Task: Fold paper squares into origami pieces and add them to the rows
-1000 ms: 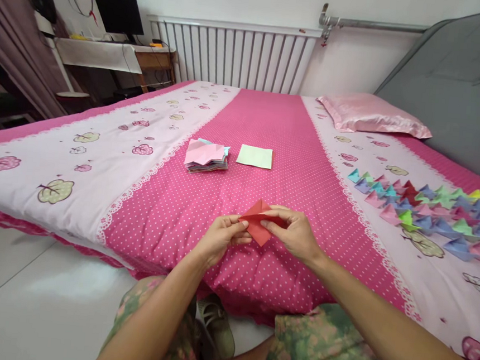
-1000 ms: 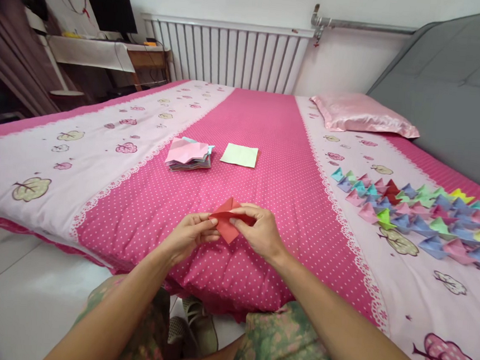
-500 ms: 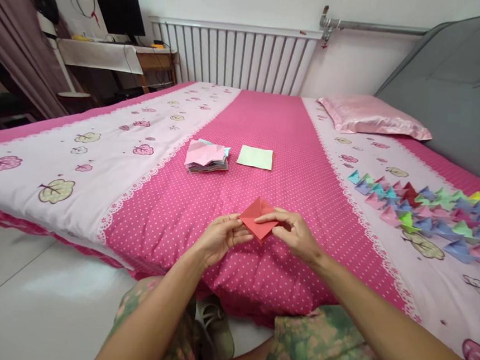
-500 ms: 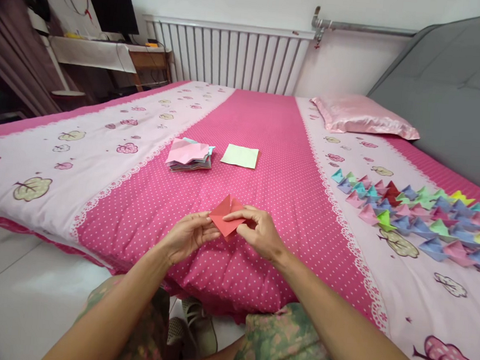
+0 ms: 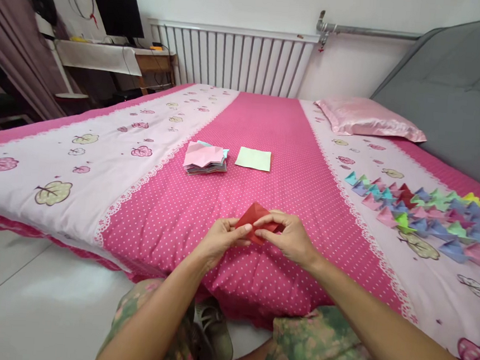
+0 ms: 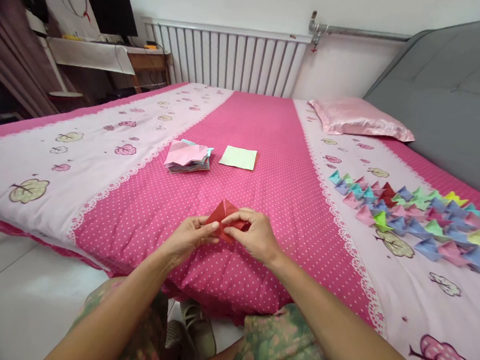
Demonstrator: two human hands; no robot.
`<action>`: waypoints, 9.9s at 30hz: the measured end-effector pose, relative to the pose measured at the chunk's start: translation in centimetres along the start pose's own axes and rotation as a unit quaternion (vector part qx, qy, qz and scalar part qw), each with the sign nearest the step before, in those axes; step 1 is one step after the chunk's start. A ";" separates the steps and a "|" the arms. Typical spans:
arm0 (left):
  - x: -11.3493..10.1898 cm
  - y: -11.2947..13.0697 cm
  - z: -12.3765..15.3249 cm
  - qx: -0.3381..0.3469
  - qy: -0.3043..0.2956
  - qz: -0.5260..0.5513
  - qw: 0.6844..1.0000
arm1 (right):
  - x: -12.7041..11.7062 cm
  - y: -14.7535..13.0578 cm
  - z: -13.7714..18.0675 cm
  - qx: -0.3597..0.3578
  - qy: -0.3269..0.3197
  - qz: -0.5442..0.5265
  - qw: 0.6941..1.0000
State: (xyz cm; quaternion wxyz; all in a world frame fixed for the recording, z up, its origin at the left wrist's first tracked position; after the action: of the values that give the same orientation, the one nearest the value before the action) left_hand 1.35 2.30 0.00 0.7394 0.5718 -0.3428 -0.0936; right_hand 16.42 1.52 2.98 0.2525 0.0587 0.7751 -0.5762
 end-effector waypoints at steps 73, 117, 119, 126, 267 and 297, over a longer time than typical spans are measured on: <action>-0.9 0.2 0.1 0.023 0.091 -0.123 0.988 | 0.1 0.7 -0.1 0.072 -0.057 -0.122 0.988; -0.7 0.8 0.2 0.079 0.053 -0.057 0.994 | -0.9 1.3 -0.3 0.044 0.023 -0.146 0.988; -0.7 0.9 0.1 0.099 0.063 -0.066 0.991 | -0.9 0.9 -0.3 -0.012 0.043 -0.103 0.994; -0.2 1.4 0.2 0.160 0.091 -0.114 0.976 | -1.1 -0.4 0.3 -0.078 0.071 0.006 0.994; -0.8 0.3 1.0 -0.080 -0.090 0.023 0.992 | -0.4 -0.7 0.3 -0.006 -0.164 -0.052 0.985; 0.3 0.5 0.6 0.025 -0.103 -0.133 0.985 | 0.8 1.1 0.5 0.137 -0.036 -0.042 0.989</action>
State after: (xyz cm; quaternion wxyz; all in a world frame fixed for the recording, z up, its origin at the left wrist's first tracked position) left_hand 1.08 1.85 0.64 0.6666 0.6178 -0.3404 -0.2412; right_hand 16.35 1.29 1.54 0.2451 0.0392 0.6809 -0.6890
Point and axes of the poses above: each hand's wrist, its own z-axis away from the middle knuckle, its own x-axis out of the palm, y = z × x, the point moved 3 cm from there along -z, towards the middle knuckle, and after that the axes turned 10 degrees about -y, right-handed, at the moved point
